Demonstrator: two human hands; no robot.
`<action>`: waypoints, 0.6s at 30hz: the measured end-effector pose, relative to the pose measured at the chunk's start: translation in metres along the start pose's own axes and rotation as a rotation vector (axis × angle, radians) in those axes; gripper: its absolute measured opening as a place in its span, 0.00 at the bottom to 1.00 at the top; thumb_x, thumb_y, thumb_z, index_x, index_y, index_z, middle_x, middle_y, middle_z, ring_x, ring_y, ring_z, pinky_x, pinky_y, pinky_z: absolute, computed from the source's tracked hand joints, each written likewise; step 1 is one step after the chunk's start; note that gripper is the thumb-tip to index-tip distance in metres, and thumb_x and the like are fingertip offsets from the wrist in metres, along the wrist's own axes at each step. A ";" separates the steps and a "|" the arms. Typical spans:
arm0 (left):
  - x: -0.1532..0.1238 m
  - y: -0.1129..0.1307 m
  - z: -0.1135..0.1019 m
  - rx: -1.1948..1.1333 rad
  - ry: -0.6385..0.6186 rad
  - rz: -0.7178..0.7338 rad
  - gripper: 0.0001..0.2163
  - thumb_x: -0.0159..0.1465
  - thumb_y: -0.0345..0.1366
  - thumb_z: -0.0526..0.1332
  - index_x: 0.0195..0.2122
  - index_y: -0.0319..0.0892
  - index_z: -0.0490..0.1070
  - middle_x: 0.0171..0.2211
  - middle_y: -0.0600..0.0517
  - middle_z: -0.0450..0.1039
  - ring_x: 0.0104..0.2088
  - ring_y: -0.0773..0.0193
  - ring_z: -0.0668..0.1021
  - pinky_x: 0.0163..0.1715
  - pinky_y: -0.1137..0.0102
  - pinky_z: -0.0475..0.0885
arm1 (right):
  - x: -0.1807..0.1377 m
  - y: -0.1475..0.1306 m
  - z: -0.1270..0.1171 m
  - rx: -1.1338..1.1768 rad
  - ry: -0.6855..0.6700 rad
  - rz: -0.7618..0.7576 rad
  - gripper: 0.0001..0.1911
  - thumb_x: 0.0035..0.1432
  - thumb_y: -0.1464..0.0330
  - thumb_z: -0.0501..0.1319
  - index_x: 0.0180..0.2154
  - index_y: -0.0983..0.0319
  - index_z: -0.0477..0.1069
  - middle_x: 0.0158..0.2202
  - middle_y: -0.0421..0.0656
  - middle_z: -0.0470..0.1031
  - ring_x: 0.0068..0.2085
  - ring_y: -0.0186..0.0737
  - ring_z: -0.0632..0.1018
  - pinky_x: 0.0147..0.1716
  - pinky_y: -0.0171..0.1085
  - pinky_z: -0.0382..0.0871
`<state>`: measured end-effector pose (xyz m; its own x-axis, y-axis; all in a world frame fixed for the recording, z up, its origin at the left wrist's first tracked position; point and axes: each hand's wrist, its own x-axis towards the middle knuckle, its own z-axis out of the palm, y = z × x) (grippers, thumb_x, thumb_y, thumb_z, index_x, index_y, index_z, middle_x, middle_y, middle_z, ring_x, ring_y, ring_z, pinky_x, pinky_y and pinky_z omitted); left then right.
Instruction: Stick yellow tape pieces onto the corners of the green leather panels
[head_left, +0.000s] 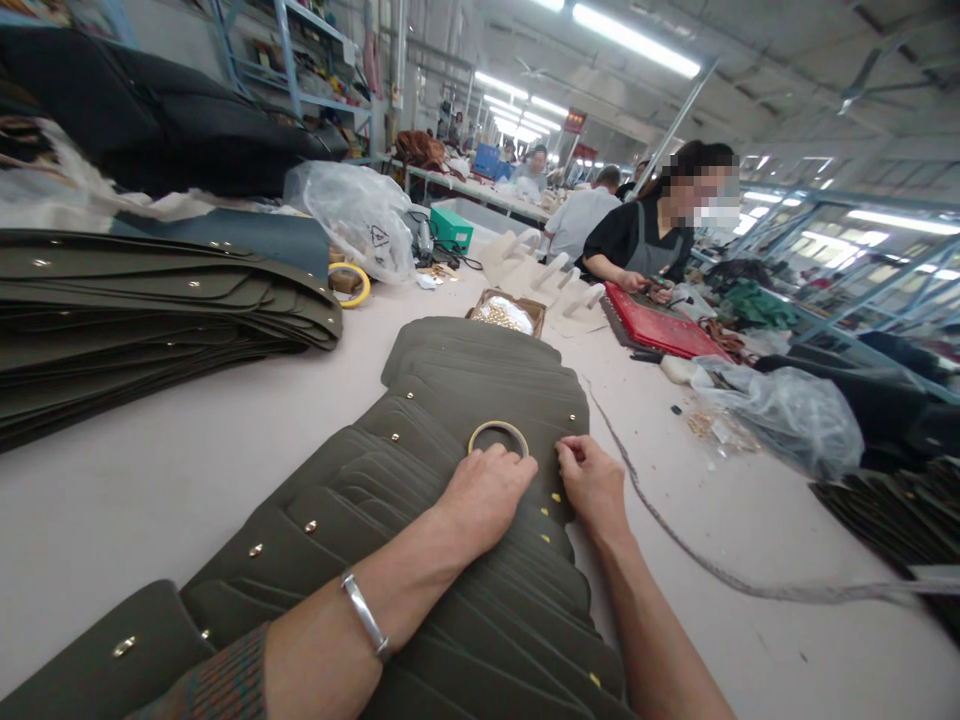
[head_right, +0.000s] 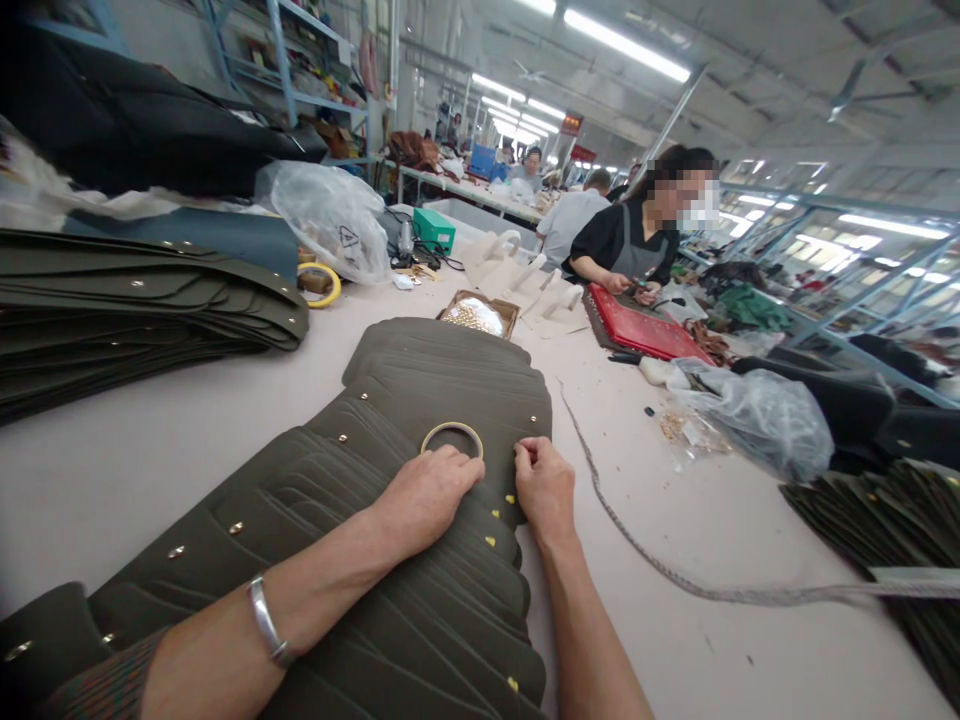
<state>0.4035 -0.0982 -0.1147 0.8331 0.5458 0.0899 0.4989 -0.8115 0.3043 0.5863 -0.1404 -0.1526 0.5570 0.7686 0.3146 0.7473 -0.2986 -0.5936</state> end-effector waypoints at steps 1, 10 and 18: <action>0.000 0.000 0.000 -0.002 -0.001 0.000 0.09 0.66 0.26 0.49 0.39 0.43 0.67 0.38 0.50 0.74 0.41 0.57 0.74 0.39 0.64 0.71 | -0.001 0.001 -0.001 0.045 0.004 0.028 0.16 0.54 0.60 0.57 0.40 0.62 0.72 0.26 0.42 0.78 0.26 0.41 0.78 0.32 0.40 0.71; 0.001 0.000 -0.003 -0.025 -0.006 -0.005 0.09 0.66 0.26 0.49 0.38 0.43 0.68 0.38 0.50 0.74 0.41 0.57 0.74 0.39 0.65 0.71 | -0.017 0.017 -0.009 0.191 -0.005 0.032 0.15 0.55 0.56 0.60 0.33 0.62 0.76 0.28 0.44 0.78 0.27 0.40 0.78 0.30 0.38 0.73; 0.000 0.000 0.000 -0.012 -0.001 -0.005 0.10 0.66 0.25 0.48 0.38 0.42 0.67 0.38 0.49 0.74 0.40 0.57 0.74 0.39 0.64 0.71 | -0.008 0.006 -0.001 -0.076 0.086 -0.151 0.15 0.57 0.60 0.56 0.29 0.61 0.77 0.29 0.45 0.78 0.32 0.41 0.77 0.37 0.38 0.67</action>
<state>0.4039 -0.0978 -0.1146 0.8307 0.5498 0.0878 0.5002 -0.8063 0.3157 0.5871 -0.1492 -0.1579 0.4633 0.7577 0.4596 0.8479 -0.2281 -0.4786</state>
